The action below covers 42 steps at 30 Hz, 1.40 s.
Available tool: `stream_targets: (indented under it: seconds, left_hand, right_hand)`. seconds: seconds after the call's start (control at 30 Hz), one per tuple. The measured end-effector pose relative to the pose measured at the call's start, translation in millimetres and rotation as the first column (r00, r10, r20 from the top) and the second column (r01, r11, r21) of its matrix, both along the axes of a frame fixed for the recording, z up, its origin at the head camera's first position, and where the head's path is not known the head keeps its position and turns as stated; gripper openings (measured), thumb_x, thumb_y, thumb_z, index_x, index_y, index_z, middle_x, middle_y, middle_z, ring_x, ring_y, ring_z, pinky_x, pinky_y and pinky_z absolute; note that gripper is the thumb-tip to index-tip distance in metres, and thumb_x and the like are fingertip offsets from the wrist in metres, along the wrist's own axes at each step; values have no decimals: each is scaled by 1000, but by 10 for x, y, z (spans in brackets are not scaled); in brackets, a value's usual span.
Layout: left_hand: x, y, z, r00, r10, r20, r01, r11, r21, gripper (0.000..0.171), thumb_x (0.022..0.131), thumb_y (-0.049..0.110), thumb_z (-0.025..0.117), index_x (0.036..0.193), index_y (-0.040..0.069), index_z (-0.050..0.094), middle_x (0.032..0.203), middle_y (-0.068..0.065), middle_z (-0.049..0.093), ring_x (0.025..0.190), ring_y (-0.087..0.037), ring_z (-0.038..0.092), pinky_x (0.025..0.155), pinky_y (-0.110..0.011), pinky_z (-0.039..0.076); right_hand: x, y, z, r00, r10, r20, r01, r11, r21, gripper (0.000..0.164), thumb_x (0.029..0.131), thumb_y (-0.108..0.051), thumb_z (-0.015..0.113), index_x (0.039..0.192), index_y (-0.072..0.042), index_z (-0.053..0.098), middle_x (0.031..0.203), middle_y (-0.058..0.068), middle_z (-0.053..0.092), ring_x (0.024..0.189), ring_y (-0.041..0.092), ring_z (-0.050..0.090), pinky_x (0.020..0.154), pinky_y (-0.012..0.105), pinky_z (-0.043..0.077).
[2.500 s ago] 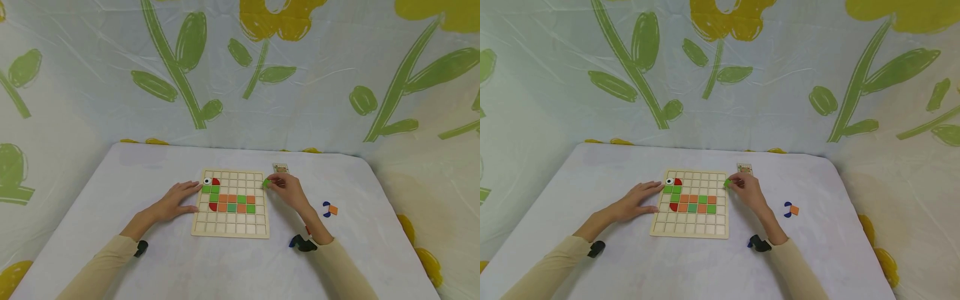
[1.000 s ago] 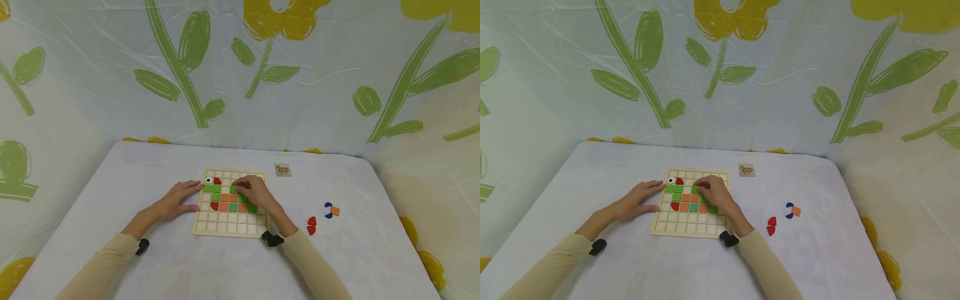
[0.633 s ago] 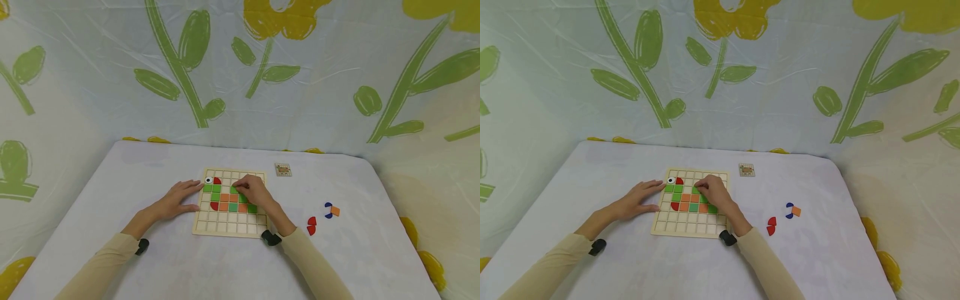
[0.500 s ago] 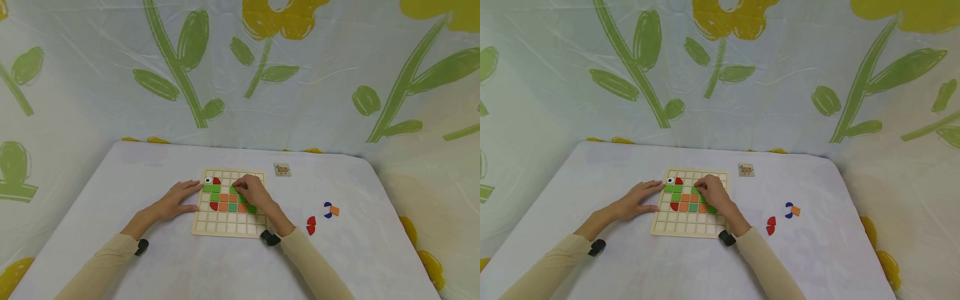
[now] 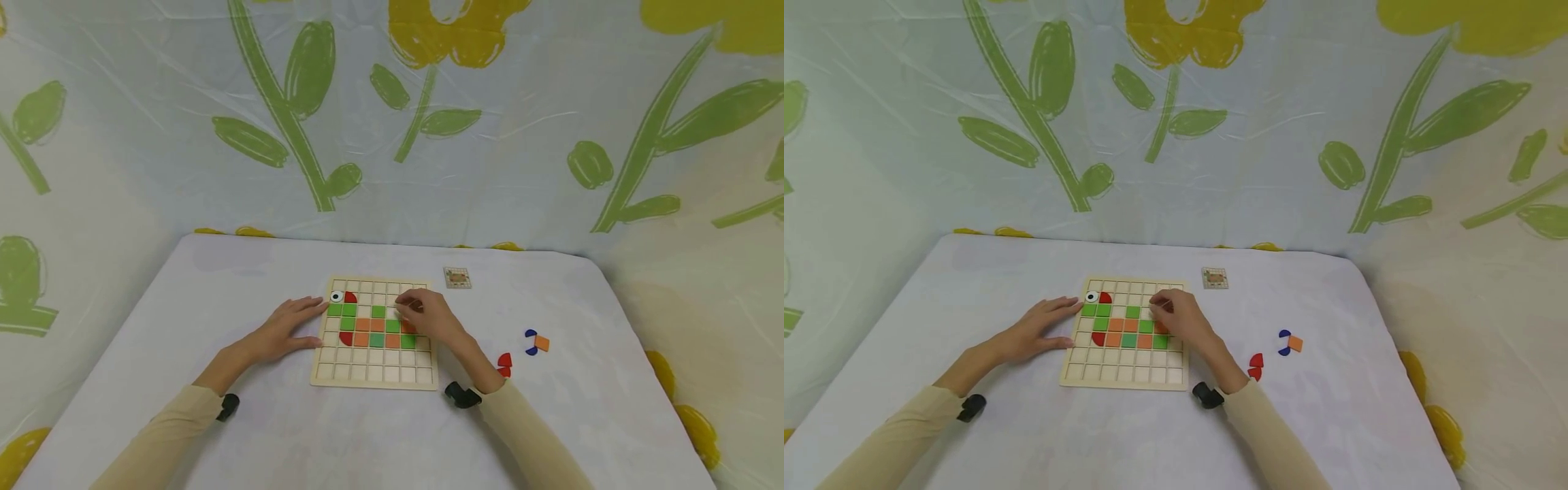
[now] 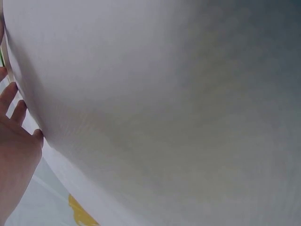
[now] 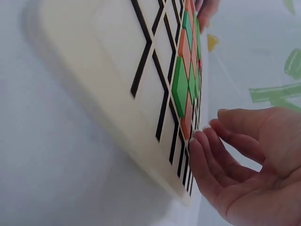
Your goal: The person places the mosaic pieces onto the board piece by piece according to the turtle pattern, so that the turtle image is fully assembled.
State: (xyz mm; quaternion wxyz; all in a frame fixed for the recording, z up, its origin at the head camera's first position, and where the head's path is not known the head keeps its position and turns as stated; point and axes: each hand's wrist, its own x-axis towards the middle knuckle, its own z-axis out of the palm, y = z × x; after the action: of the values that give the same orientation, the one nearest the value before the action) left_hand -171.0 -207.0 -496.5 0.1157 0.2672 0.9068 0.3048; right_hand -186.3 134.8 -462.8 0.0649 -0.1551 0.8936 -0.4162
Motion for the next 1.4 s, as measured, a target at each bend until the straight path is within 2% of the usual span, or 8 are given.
stream_targets:
  seconds: [0.13, 0.27, 0.47, 0.6, 0.87, 1.1, 1.4]
  left_hand:
    - [7, 8, 19, 1000, -5, -1, 5, 1000, 3, 80, 93, 38, 76, 159, 11, 40, 165, -15, 34, 153, -40, 22, 123, -64, 9]
    - [21, 12, 22, 1000, -1, -8, 1, 1000, 13, 79, 93, 38, 76, 158, 10, 41, 164, -17, 35, 152, -42, 23, 121, -66, 13]
    - [22, -6, -25, 1000, 1, -6, -1, 1000, 14, 80, 93, 39, 76, 159, 11, 40, 165, -14, 34, 153, -40, 22, 122, -64, 10]
    - [32, -12, -35, 1000, 1, -6, -1, 1000, 18, 80, 93, 39, 76, 159, 11, 40, 165, -14, 34, 153, -40, 22, 122, -64, 10]
    - [32, -8, -31, 1000, -1, -2, 1, 1000, 16, 81, 93, 41, 76, 160, 12, 39, 165, -14, 33, 153, -40, 21, 122, -64, 8]
    - [23, 0, -29, 1000, 0, 4, 0, 1000, 14, 80, 93, 38, 76, 159, 11, 40, 165, -15, 34, 153, -40, 21, 123, -64, 5]
    - [35, 19, -31, 1000, -1, -9, 1, 1000, 7, 80, 93, 38, 77, 159, 10, 40, 165, -15, 34, 153, -41, 22, 123, -64, 8]
  right_hand:
    - [52, 118, 21, 1000, -24, -6, 24, 1000, 0, 16, 100, -12, 69, 112, -4, 74, 108, 7, 73, 97, 21, 68, 89, 38, 58]
    - [103, 238, 21, 999, -34, -15, 34, 999, -3, 17, 99, -12, 70, 113, -3, 73, 108, 8, 73, 98, 23, 69, 89, 39, 58]
    - [164, 408, 6, 998, -44, -46, 44, 999, -15, 16, 99, -10, 69, 112, -1, 73, 107, 9, 74, 100, 26, 70, 91, 40, 58]
    - [207, 527, -15, 995, -75, -68, 76, 997, 16, 16, 99, -10, 69, 113, -2, 73, 107, 9, 73, 101, 25, 70, 92, 41, 58]
    - [299, 777, 17, 986, -128, -104, 133, 990, 47, 19, 99, -9, 69, 116, 0, 71, 111, 12, 72, 104, 29, 67, 97, 47, 56]
    - [354, 1021, 7, 978, -164, -129, 171, 984, 45, 21, 100, -14, 69, 117, -2, 72, 114, 12, 72, 106, 30, 68, 98, 50, 55]
    - [471, 1378, 12, 962, -218, -162, 228, 973, 46, 21, 101, -14, 68, 117, -1, 71, 115, 14, 72, 107, 34, 67, 99, 54, 53]
